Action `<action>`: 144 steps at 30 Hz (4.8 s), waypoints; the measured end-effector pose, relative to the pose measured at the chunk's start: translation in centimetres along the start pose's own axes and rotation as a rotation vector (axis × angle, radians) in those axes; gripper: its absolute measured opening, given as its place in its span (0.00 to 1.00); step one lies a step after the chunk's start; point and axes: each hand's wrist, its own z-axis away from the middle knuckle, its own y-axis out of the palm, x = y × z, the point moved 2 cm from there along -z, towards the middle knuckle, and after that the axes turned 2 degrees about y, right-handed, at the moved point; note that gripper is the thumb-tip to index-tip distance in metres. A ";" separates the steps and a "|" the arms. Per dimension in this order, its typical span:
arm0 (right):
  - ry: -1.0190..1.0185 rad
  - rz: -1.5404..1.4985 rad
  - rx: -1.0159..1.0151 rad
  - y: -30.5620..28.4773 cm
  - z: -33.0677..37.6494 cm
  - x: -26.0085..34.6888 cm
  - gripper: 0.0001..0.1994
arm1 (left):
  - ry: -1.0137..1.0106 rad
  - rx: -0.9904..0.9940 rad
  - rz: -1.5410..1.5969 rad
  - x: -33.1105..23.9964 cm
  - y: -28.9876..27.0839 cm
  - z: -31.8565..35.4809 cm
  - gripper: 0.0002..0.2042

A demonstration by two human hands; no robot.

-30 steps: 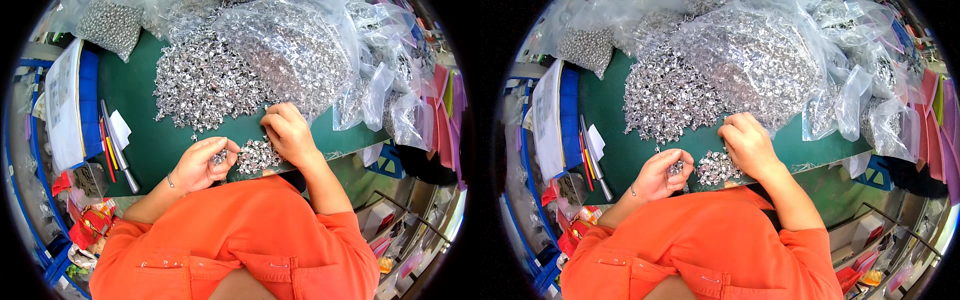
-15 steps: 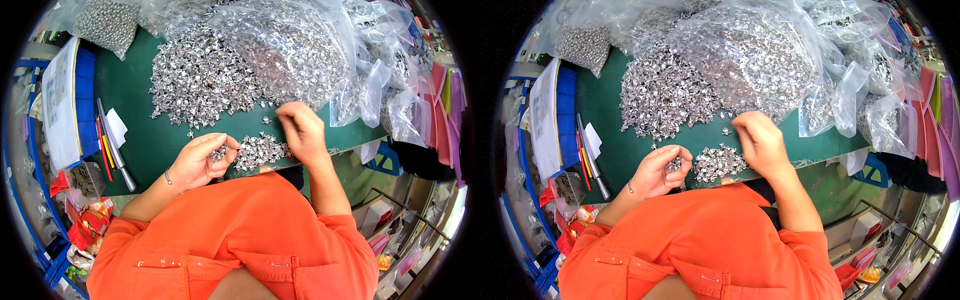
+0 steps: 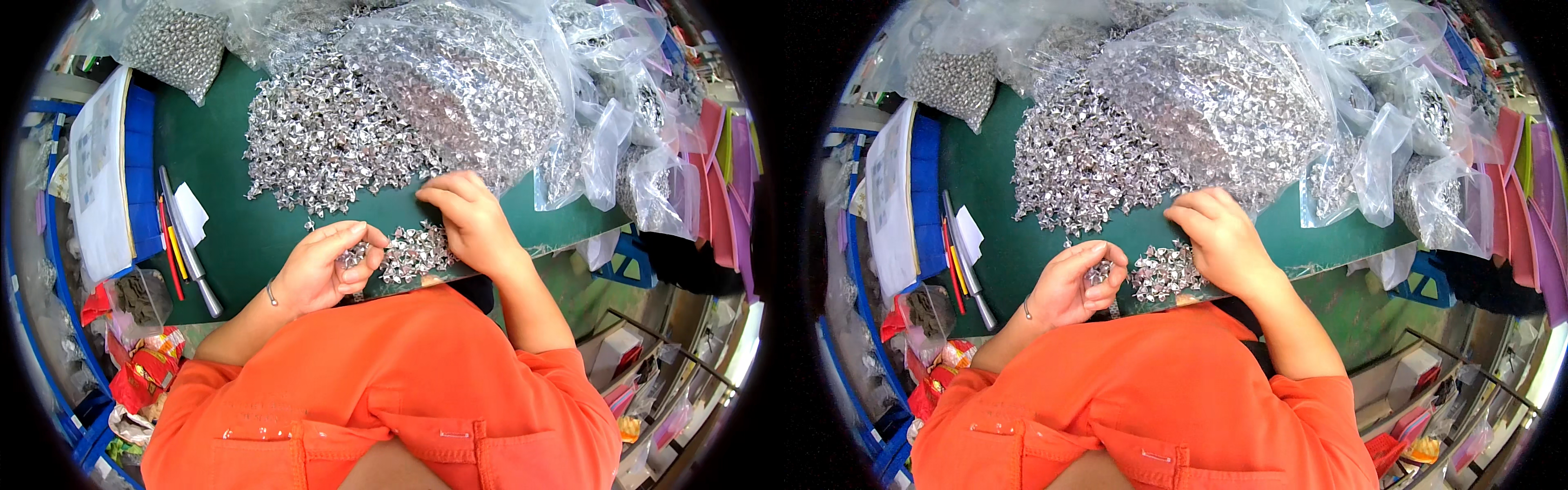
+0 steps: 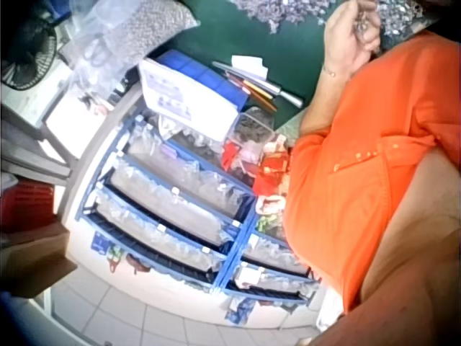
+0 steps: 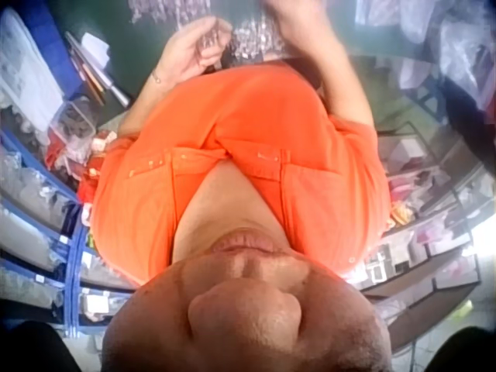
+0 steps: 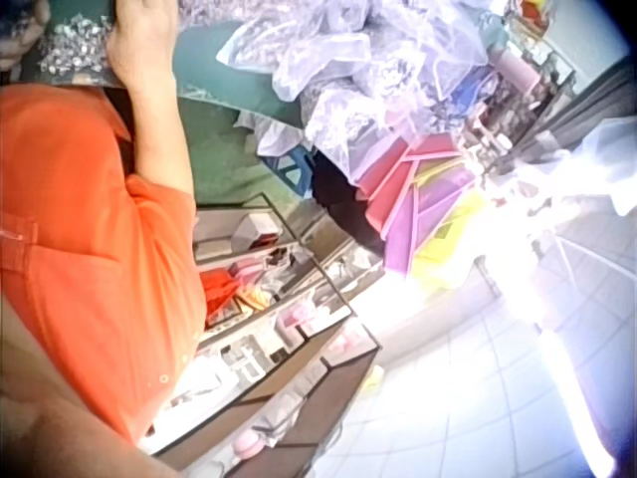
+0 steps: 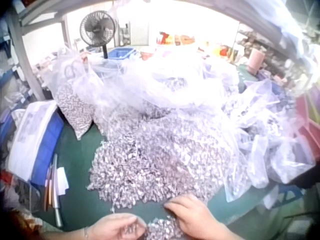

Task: The person sorts small silver metal fasteners on a green worktable, picking them up one by one and placing them into a small pile. The person occasionally reaches for more fasteners from a large plastic bag on the table.

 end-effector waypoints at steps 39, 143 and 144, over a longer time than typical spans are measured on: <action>0.059 -0.091 -0.157 -0.7 4.1 -0.1 0.08 | -0.034 0.004 0.013 0.6 -0.7 -0.2 0.15; 0.198 -0.091 -0.261 -2.4 2.6 -1.1 0.07 | 0.134 -0.082 0.168 -1.0 0.7 -2.0 0.12; 0.121 -0.074 -0.196 -1.8 2.5 -0.9 0.06 | 0.132 -0.080 0.168 -1.0 0.7 -2.0 0.12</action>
